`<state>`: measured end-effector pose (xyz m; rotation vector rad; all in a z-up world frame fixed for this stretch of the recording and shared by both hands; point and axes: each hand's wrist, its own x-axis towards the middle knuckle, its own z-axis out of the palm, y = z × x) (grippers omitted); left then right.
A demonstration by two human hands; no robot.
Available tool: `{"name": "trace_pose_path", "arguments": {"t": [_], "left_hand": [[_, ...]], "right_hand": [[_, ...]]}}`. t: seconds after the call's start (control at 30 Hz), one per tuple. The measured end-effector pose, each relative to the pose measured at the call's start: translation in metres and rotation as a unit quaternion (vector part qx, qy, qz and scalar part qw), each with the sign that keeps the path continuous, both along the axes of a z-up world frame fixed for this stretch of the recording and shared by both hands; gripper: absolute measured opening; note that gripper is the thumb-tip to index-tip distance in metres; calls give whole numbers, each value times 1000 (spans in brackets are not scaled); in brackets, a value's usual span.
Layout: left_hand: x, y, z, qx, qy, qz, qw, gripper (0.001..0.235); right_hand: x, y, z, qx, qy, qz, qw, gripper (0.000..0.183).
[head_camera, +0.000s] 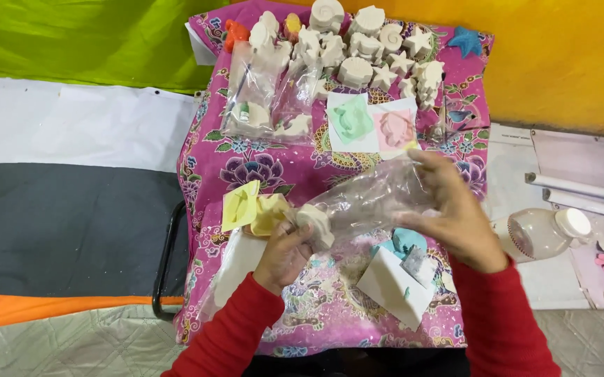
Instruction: The person smooths the surface of a small white clay figure using a metal tool, then places it into a clear plastic bag. They repeat this process with another clay figure, smoothing and bagging each one individually.
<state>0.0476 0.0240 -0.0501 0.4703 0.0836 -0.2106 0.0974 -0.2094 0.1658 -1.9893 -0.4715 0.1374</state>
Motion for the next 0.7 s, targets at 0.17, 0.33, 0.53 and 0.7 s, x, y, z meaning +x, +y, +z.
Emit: {"name": "trace_pose_path", "arguments": {"t": [0.17,0.33,0.53,0.7], "left_hand": [[8,-1,4,-18,65,39,997,48],[19,12,-20,-17,15,112,994,35],[20,9,-25,-79,41,60,994,58],[19,9,-53,-90,85,-9,992,51]], "right_hand": [[-3,2,2,-11,-127,-99,987,67],[43,-61,43,-32,-396,-179,900,45],[183,-131,40,-283,-350,-144,882,21],[239,-114,18,-508,-38,-55,859,27]]}}
